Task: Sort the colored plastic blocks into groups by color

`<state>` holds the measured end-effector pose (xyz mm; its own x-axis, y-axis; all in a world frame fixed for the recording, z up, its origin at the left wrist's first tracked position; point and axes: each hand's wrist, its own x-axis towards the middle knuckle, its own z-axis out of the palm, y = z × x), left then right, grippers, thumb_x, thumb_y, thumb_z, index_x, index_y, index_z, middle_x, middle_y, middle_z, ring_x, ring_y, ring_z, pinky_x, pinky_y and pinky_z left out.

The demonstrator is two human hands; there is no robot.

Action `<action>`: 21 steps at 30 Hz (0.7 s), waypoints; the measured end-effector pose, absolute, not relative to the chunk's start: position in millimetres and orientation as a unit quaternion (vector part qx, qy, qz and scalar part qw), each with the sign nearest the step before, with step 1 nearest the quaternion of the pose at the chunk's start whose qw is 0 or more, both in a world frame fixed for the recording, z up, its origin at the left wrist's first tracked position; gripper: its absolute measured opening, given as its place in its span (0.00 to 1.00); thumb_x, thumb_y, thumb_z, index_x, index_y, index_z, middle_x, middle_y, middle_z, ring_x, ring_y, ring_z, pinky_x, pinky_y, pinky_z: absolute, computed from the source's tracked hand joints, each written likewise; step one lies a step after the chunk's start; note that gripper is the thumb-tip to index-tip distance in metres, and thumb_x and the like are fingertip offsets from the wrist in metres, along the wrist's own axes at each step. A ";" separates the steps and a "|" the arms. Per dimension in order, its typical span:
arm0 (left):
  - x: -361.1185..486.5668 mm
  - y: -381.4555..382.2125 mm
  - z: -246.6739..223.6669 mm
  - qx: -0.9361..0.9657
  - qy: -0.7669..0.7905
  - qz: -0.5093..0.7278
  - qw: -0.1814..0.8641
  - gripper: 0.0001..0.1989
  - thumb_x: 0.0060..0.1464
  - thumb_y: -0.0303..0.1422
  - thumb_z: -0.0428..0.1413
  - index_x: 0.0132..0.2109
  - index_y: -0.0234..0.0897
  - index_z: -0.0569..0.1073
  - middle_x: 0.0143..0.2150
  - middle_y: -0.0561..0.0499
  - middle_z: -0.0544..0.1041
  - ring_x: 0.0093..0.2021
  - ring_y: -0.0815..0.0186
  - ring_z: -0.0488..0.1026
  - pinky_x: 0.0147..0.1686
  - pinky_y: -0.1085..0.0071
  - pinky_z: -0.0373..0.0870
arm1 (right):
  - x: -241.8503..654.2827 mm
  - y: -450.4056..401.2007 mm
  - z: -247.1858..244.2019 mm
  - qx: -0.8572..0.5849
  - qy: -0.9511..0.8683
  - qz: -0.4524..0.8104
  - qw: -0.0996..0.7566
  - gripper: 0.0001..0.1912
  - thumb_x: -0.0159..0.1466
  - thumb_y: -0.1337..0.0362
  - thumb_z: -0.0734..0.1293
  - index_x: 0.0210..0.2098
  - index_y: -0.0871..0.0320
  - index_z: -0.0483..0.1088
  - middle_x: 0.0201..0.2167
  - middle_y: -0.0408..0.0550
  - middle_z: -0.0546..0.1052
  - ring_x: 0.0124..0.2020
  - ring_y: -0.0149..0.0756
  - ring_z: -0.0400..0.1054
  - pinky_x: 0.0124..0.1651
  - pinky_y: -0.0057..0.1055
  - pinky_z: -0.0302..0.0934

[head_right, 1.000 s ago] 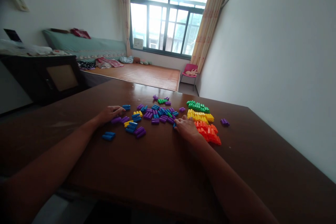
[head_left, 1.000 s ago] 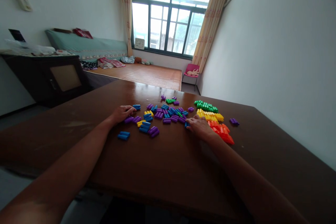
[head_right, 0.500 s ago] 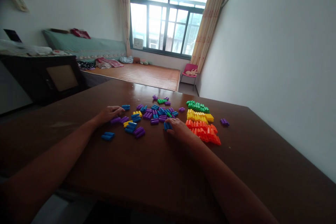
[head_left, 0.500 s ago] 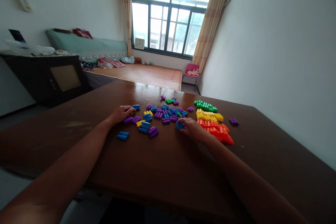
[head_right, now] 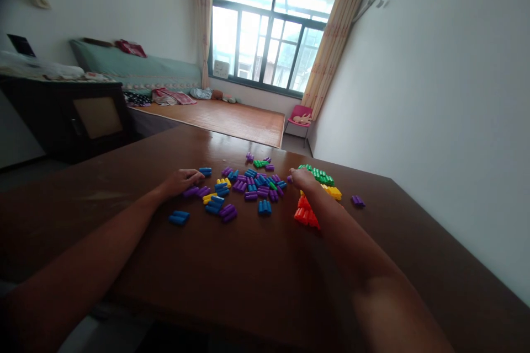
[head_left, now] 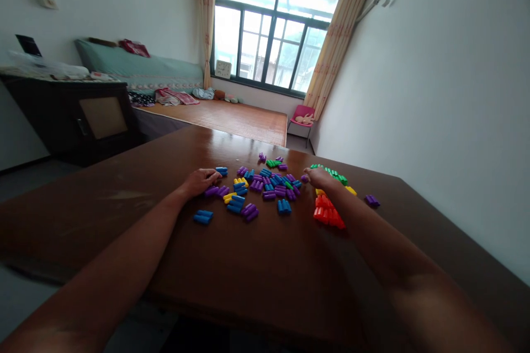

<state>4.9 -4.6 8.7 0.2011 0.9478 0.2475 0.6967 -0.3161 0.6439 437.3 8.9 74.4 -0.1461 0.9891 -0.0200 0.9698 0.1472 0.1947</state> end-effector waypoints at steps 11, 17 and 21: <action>3.5 -6.8 10.9 0.753 0.550 0.302 0.199 0.26 0.55 0.51 0.46 0.42 0.37 0.79 0.33 0.49 0.81 0.33 0.60 0.77 0.33 0.69 0.69 | 408.5 18.6 57.6 0.645 0.760 0.040 0.068 0.17 0.62 0.65 0.65 0.51 0.58 0.70 0.45 0.58 0.77 0.47 0.43 0.71 0.46 0.32 0.61; 4.6 -10.3 14.6 0.755 0.548 0.304 0.196 0.26 0.55 0.52 0.46 0.42 0.37 0.79 0.32 0.50 0.81 0.33 0.61 0.76 0.33 0.70 0.69 | 453.4 10.7 84.8 0.625 0.774 0.019 -0.095 0.21 0.58 0.65 0.67 0.51 0.59 0.67 0.49 0.54 0.74 0.43 0.35 0.71 0.45 0.27 0.64; 6.0 -11.1 17.1 0.749 0.554 0.307 0.195 0.27 0.54 0.52 0.47 0.41 0.37 0.79 0.31 0.51 0.81 0.32 0.61 0.76 0.33 0.70 0.69 | 550.1 -6.5 95.4 0.655 0.679 -0.005 -0.332 0.22 0.55 0.66 0.68 0.49 0.60 0.66 0.46 0.54 0.75 0.36 0.33 0.73 0.37 0.28 0.69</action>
<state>6.0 -11.1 17.1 0.1979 0.9496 0.2431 0.7098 -0.3099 0.6326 550.1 -6.5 95.4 0.0792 0.8928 0.4434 0.8860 0.1409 -0.4418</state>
